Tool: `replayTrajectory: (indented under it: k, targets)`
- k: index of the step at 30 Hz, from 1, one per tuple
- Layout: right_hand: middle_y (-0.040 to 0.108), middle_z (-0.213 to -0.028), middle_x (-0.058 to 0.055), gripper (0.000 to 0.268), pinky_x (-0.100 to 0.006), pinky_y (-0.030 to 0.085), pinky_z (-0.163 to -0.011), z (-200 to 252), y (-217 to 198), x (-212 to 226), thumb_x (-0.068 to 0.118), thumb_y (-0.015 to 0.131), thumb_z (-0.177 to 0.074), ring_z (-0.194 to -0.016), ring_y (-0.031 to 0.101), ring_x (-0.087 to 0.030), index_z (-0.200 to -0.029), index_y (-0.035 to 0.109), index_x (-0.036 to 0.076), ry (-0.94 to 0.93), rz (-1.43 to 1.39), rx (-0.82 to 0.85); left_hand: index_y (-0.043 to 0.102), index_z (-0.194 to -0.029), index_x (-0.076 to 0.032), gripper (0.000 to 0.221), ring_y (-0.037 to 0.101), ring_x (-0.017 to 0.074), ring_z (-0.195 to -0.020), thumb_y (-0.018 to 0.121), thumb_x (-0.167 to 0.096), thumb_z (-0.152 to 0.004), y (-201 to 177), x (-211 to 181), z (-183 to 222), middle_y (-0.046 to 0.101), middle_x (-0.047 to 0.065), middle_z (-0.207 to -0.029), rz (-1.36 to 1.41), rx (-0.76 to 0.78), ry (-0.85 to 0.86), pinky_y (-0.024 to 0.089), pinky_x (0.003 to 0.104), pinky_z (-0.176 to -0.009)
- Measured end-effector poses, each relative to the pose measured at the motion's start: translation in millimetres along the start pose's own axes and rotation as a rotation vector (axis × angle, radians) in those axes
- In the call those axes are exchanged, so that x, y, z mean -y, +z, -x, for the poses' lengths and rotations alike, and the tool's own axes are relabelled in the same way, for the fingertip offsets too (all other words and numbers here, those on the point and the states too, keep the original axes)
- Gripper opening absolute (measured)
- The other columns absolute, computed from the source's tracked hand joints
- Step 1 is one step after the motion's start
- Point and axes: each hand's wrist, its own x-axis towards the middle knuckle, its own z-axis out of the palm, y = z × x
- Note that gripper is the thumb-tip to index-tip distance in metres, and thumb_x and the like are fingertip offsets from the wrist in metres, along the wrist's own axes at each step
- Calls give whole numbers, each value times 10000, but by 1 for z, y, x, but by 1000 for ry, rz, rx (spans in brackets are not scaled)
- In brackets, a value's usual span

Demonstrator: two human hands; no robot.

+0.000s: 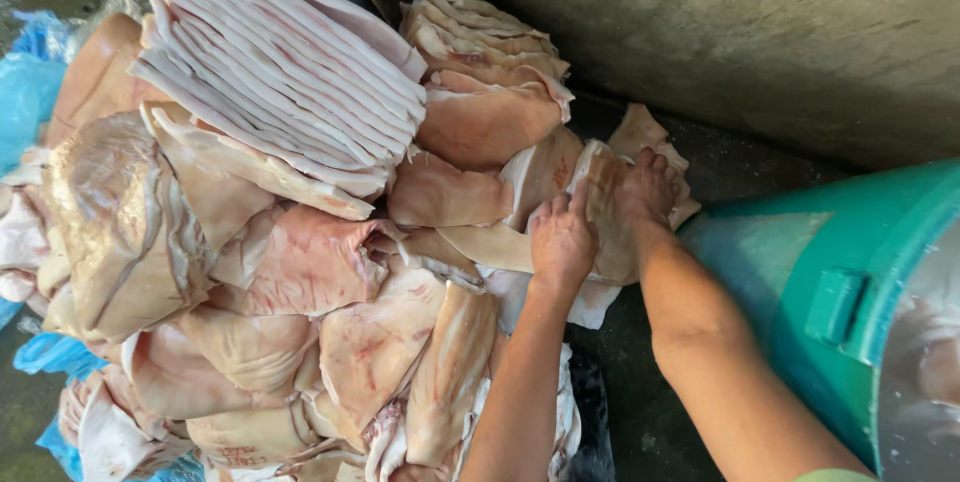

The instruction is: The person washes large, flat pieces of animal product by hand in a green bucket of water, then places them into a blue basket. The process is repeated for multiple pieces.

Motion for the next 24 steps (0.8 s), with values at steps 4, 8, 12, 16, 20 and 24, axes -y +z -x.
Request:
replayTrajectory:
  k: [4, 8, 12, 16, 20, 24]
  targets:
    - [422, -1537, -163, 567, -557, 390, -1113, -31, 28, -24, 409, 518, -1019, -1444, 372, -369, -1474, 429, 84, -2, 178, 156, 502, -1500, -125, 669, 624, 383, -1030, 627, -163, -844, 17, -2, -10, 678, 146, -1114, -10, 70, -13, 479, 528, -875]
    - [410, -1532, -202, 584, -527, 449, -1047, -57, 54, -51, 378, 521, -997, -1392, 406, -401, -1483, 406, 76, 29, 142, 150, 492, -1511, -120, 685, 625, 377, -1058, 637, -162, -843, 16, 2, -12, 673, 150, -1161, 5, 80, -15, 487, 512, -907]
    - [481, -1513, -226, 513, -508, 521, -1007, -78, 58, -75, 271, 549, -1010, -1335, 533, -402, -1466, 475, 49, 9, 253, 191, 502, -1500, -110, 700, 623, 381, -1074, 664, -167, -821, 9, 8, -10, 666, 156, -1187, 50, 54, -25, 488, 502, -932]
    - [591, -1421, -231, 428, -493, 528, -1015, -85, 34, -70, 260, 590, -998, -1259, 616, -403, -1367, 598, 42, -67, 276, 236, 532, -1450, -101, 697, 606, 397, -1069, 718, -177, -783, -8, 17, -1, 661, 173, -1178, 51, 26, -61, 464, 506, -911]
    - [638, -1311, -268, 424, -478, 523, -996, -73, 6, -37, 237, 663, -914, -1197, 633, -421, -1287, 667, 35, 8, 114, 173, 554, -1431, -68, 651, 607, 414, -1176, 741, -231, -830, -20, 39, 8, 636, 213, -1305, 194, -7, -191, 486, 517, -989]
    - [701, -1188, -270, 390, -454, 543, -965, -34, -46, 9, 134, 705, -834, -1110, 686, -402, -1213, 725, 42, 54, -209, 105, 518, -1434, 29, 791, 670, 388, -1212, 790, -418, -841, -20, 42, 10, 636, 270, -1347, 651, 29, -411, 551, 485, -1018]
